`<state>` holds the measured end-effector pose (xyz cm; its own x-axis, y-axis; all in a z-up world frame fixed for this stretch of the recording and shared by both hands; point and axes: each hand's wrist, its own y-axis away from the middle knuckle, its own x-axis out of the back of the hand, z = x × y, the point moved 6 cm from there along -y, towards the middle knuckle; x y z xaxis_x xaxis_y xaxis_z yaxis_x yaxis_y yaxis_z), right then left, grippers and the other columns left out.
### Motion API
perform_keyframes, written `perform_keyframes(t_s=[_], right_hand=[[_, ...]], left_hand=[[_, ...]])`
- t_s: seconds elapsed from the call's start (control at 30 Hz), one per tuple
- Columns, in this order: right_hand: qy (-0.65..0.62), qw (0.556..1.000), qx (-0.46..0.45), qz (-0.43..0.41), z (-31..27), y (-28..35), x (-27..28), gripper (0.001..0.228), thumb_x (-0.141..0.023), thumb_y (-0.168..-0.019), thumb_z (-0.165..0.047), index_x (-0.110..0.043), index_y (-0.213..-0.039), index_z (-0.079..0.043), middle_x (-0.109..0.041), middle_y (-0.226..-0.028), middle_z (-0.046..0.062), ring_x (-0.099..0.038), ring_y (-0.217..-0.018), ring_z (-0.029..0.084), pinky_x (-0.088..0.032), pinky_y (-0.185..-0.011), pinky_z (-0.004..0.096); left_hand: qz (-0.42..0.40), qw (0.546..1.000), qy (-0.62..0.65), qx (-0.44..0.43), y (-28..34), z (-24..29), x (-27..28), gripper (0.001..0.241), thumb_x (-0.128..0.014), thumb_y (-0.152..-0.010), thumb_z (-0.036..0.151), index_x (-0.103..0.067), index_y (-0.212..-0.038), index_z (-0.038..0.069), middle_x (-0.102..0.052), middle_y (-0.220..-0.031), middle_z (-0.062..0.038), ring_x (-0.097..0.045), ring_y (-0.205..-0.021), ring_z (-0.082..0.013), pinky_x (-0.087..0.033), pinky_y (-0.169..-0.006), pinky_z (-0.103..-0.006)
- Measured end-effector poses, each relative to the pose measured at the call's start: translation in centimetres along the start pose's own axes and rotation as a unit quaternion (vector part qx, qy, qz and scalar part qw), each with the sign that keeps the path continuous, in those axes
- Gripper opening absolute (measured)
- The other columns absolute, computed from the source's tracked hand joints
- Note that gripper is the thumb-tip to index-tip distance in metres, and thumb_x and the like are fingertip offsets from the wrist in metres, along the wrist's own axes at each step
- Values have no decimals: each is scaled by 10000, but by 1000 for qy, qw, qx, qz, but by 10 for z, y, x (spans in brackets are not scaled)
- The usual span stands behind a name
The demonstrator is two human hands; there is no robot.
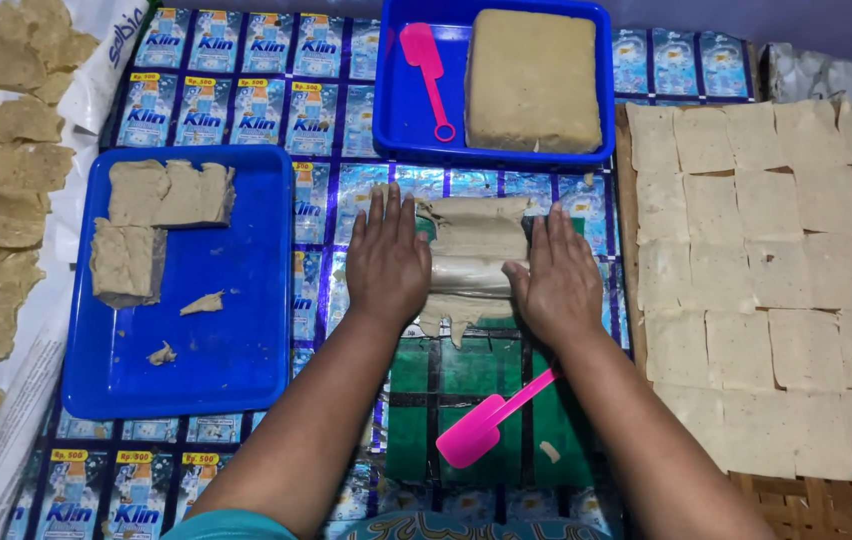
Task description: Rolling and cutting dough into thin square sheets for food preparation.
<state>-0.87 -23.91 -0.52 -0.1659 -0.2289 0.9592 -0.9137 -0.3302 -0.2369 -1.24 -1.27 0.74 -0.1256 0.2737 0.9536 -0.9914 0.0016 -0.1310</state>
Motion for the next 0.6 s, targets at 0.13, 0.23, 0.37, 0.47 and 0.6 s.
perform_keyframes(t_s=[0.13, 0.23, 0.37, 0.47, 0.6], right_hand=[[-5, 1000, 7, 15, -14, 40, 11, 744, -419, -1054, -511, -370, -1555, 37, -370, -1611, 286, -393, -1476, 412, -319, -1159, 523], [5, 998, 35, 44, -24, 63, 17, 709, -444, -1059, -442, -317, -1567, 35, -370, -1597, 291, -434, -1433, 404, -363, -1111, 516], [-9, 997, 38, 60, -38, 90, 28, 753, -489, -1023, -418, -291, -1582, 46, -336, -1619, 297, -394, -1453, 434, -321, -1141, 541], [-10, 998, 35, 54, -38, 87, 26, 797, -511, -1004, -451, -288, -1583, 49, -314, -1632, 298, -366, -1472, 441, -296, -1167, 548], [3, 997, 32, 67, -19, 50, 11, 791, -540, -1000, -472, -347, -1553, 59, -372, -1597, 303, -416, -1442, 437, -279, -1176, 582]], left_hand=[[6, 1000, 5, -11, 35, 6, 10, 569, -354, -1056, 339, -453, -1533, 45, -396, -1625, -204, -335, -1522, -384, -265, -1211, -513], [28, 999, -9, -26, 58, 3, 7, 562, -364, -1061, 354, -457, -1526, 55, -414, -1614, -195, -344, -1515, -377, -269, -1209, -498], [36, 998, -6, -50, 85, 4, 4, 576, -351, -1077, 356, -381, -1569, 59, -348, -1646, -201, -309, -1523, -379, -239, -1218, -495], [33, 998, -4, -45, 86, 1, 0, 580, -335, -1086, 366, -356, -1582, 65, -326, -1656, -199, -295, -1526, -378, -227, -1222, -502], [50, 998, -1, -31, 49, 4, 8, 579, -379, -1062, 386, -428, -1545, 71, -406, -1610, -196, -364, -1493, -390, -282, -1197, -513]])
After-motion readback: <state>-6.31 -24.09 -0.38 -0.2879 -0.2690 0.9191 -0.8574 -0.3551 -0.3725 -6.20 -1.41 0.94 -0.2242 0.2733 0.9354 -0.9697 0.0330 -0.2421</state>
